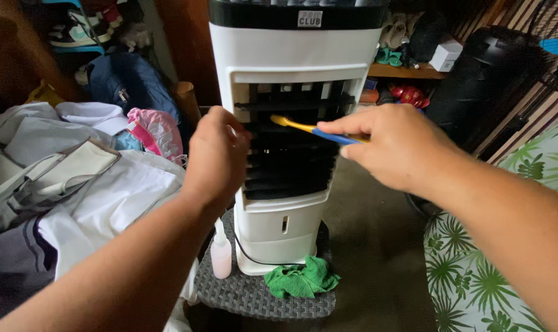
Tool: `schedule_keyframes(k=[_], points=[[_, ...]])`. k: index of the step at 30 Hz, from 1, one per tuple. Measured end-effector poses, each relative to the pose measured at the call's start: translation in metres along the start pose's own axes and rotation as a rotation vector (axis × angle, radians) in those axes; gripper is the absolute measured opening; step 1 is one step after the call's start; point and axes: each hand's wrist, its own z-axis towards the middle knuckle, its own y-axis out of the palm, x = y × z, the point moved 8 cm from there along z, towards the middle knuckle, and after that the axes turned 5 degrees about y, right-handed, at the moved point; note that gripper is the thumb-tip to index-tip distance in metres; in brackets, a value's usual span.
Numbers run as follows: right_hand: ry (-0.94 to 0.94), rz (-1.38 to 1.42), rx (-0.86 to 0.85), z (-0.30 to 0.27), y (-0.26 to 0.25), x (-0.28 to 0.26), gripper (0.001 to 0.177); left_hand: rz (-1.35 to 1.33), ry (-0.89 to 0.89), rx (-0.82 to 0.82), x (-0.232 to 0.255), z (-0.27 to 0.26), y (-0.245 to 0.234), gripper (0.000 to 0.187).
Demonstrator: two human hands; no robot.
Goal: The person cleans the front grille of a portable air cooler using a green cloth and a spray bottle, then uses a toothbrush to scrub the internal cooling pads. The person also briefly handles a pile of clothes before returning to the cleaning task.
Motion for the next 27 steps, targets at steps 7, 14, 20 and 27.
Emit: schedule_keyframes(k=[7, 14, 20, 27], points=[[-0.058, -0.137, -0.009, 0.015, 0.008, -0.055, 0.045, 0.221, 0.031, -0.227, 0.029, 0.004, 0.020, 0.026], [0.186, -0.230, -0.152, 0.011, -0.013, -0.030, 0.047, 0.334, 0.051, -0.298, 0.027, 0.006, 0.023, 0.031], [-0.023, -0.061, -0.071, 0.019, -0.003, -0.034, 0.046, 0.368, 0.017, -0.357, 0.020, 0.008, 0.025, 0.032], [0.339, -0.045, 0.002, -0.031, -0.025, 0.014, 0.041, 0.283, 0.338, -0.130, 0.056, -0.001, 0.019, 0.041]])
